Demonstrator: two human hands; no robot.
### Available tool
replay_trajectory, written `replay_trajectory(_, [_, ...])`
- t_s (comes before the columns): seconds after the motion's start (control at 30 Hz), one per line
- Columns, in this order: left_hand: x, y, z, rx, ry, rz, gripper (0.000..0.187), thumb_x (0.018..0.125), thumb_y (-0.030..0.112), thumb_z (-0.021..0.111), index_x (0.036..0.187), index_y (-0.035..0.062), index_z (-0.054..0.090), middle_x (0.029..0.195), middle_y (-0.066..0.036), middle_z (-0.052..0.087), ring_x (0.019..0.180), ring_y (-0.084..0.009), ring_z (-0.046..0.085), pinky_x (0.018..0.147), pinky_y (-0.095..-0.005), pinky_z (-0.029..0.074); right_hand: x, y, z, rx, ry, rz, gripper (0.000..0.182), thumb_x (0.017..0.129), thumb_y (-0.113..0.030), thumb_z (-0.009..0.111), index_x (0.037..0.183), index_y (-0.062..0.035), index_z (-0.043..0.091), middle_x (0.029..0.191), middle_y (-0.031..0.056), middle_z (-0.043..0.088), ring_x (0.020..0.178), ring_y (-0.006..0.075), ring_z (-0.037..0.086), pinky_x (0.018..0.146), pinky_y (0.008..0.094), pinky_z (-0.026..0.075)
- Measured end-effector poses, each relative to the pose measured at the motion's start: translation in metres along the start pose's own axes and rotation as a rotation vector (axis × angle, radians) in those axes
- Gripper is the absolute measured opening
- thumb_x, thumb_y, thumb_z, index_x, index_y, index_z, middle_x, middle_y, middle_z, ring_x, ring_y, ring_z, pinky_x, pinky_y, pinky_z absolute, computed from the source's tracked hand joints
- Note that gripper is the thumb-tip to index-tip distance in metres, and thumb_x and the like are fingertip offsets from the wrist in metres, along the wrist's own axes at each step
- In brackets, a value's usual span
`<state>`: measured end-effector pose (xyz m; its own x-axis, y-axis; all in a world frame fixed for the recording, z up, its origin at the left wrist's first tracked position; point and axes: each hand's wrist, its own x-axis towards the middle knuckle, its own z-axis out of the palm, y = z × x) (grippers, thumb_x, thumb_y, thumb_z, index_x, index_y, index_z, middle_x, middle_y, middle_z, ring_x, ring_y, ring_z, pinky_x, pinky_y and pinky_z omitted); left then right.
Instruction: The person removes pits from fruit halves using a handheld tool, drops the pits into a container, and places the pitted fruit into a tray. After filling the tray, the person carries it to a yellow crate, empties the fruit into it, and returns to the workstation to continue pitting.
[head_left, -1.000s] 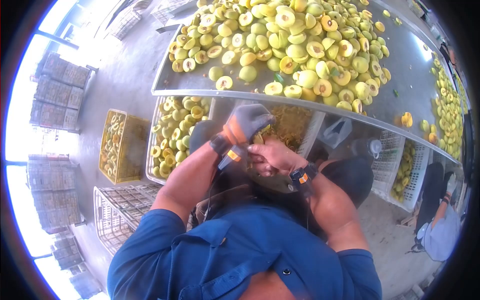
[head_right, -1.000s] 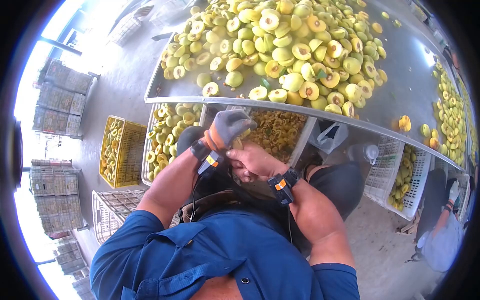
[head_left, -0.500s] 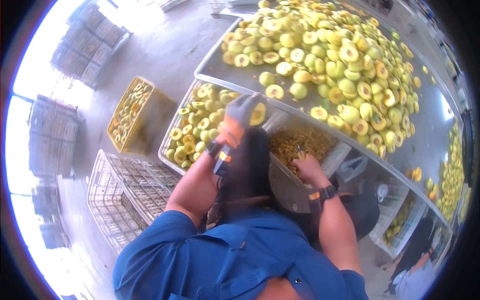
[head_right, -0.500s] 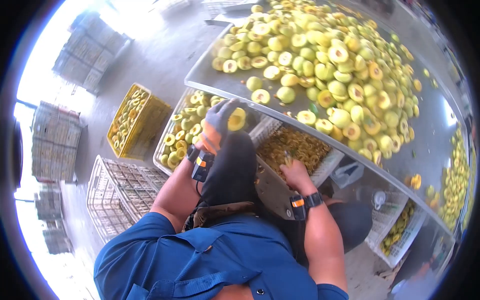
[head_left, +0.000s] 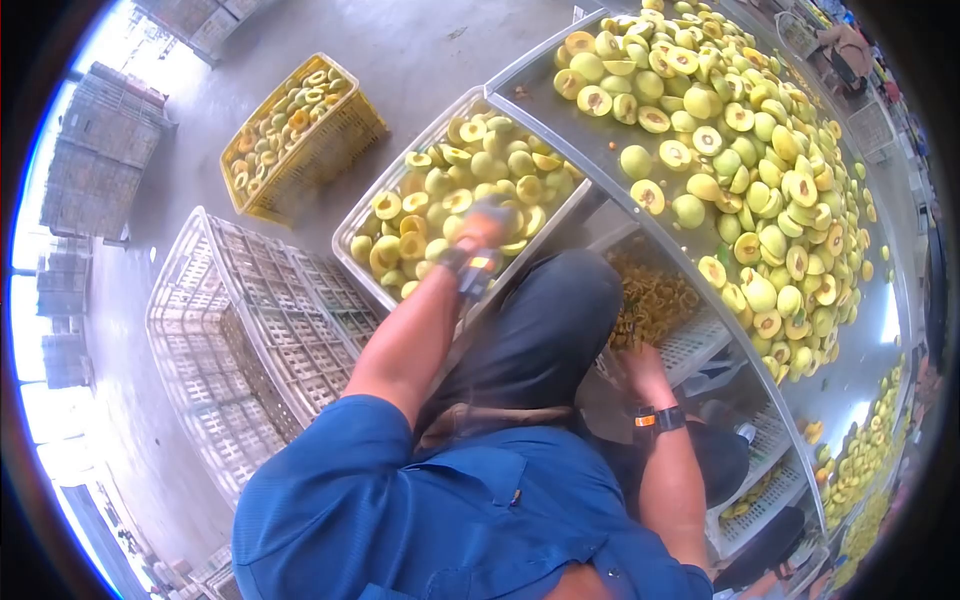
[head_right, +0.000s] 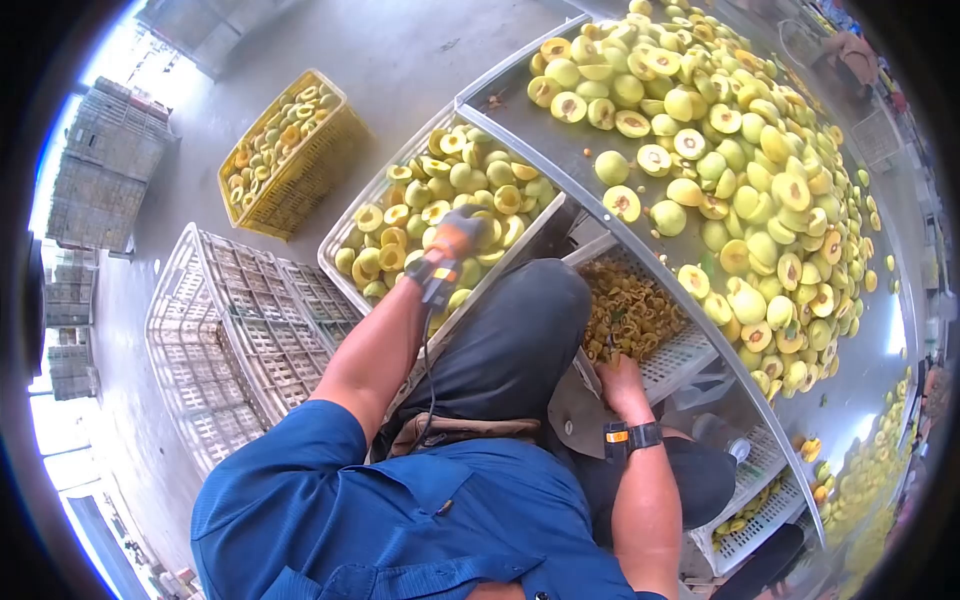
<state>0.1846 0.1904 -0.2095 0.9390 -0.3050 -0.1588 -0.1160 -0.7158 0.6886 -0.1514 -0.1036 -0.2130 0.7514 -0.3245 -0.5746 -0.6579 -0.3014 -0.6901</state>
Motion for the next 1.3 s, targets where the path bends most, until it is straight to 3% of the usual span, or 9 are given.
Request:
replay_trajectory(0.23, [0.04,0.075,0.02,0.081,0.014,-0.12,0.057,0.091,0.039,0.065,0.14,0.009,0.064,0.131,-0.02,0.07,0.129,-0.0366,0.062,0.112,-0.0417,0.048,0.009,0.021,0.0,-0.356,-0.021,-0.29,0.034,0.091,-0.026,0.066,0.104,0.0044,0.071,0.086,0.0254,0.073,0.081,0.0415,0.072,0.074,0.0483,0.054])
replay_trajectory(0.43, [0.05,0.063,0.014,-0.199,0.512,0.078,0.025,0.091,0.023,0.069,0.107,0.0061,0.078,0.104,-0.019,0.075,0.096,-0.0395,0.071,0.088,-0.0476,0.056,-0.012,-0.028,-0.006,-0.292,0.043,-0.226,0.037,0.091,-0.028,0.066,0.107,0.0045,0.07,0.096,0.0302,0.072,0.098,0.0484,0.069,0.085,0.0515,0.054])
replay_trajectory(0.53, [0.022,0.139,-0.026,-0.525,0.676,0.341,0.022,0.087,0.01,0.074,0.108,0.0066,0.077,0.102,-0.017,0.072,0.09,-0.0381,0.071,0.085,-0.0426,0.058,-0.023,-0.063,-0.011,-0.133,0.036,-0.121,0.039,0.091,-0.029,0.067,0.108,0.0057,0.068,0.103,0.0328,0.071,0.104,0.0515,0.066,0.09,0.0545,0.053])
replay_trajectory(0.63, [0.03,0.2,-0.028,-0.219,0.381,0.471,0.031,0.093,0.012,0.075,0.123,0.0065,0.074,0.113,-0.015,0.076,0.1,-0.0268,0.075,0.091,-0.036,0.058,-0.022,-0.083,-0.012,-0.146,0.032,-0.082,0.039,0.091,-0.028,0.069,0.111,0.0058,0.066,0.105,0.0334,0.07,0.107,0.0517,0.066,0.092,0.054,0.052])
replay_trajectory(0.87, [0.091,0.274,0.032,0.702,-0.2,0.353,0.061,0.087,0.045,0.077,0.138,0.0125,0.068,0.123,-0.019,0.072,0.115,-0.0379,0.07,0.098,-0.0468,0.056,-0.033,-0.109,-0.026,-0.056,0.085,-0.186,0.04,0.093,-0.026,0.069,0.115,0.0063,0.064,0.106,0.0341,0.069,0.108,0.0526,0.065,0.095,0.052,0.052])
replay_trajectory(0.97, [0.081,0.272,0.019,0.404,-0.068,0.407,0.036,0.094,0.033,0.073,0.117,0.0054,0.076,0.123,-0.017,0.075,0.105,-0.0325,0.075,0.09,-0.0426,0.061,-0.043,-0.122,-0.039,0.057,0.084,-0.298,0.038,0.093,-0.024,0.07,0.116,0.0056,0.064,0.107,0.0337,0.069,0.109,0.0529,0.064,0.095,0.0512,0.052])
replay_trajectory(1.07, [0.082,0.249,-0.005,-0.557,-0.493,0.015,0.033,0.091,0.023,0.075,0.117,0.003,0.075,0.123,-0.017,0.074,0.103,-0.0318,0.074,0.089,-0.0392,0.061,-0.052,-0.139,-0.055,0.222,0.096,-0.357,0.034,0.095,-0.022,0.069,0.117,0.0045,0.065,0.107,0.0298,0.072,0.105,0.0472,0.068,0.093,0.0479,0.053])
replay_trajectory(1.2, [-0.001,0.26,-0.001,-0.171,-0.274,0.805,0.043,0.085,0.003,0.076,0.128,0.0065,0.072,0.115,-0.013,0.076,0.1,-0.0226,0.074,0.084,-0.0338,0.06,-0.065,-0.154,-0.072,0.518,0.061,-0.396,0.03,0.098,-0.021,0.069,0.116,0.003,0.066,0.105,0.0218,0.074,0.098,0.0357,0.071,0.09,0.0432,0.054])
replay_trajectory(1.3, [-0.072,0.299,0.0,-0.171,-0.292,0.803,0.04,0.091,0.006,0.072,0.131,0.0058,0.07,0.117,-0.013,0.076,0.101,-0.022,0.073,0.086,-0.0348,0.059,-0.071,-0.153,-0.079,0.572,0.158,-0.5,0.03,0.098,-0.022,0.067,0.117,0.0019,0.066,0.104,0.0217,0.074,0.096,0.0356,0.071,0.089,0.0431,0.053])
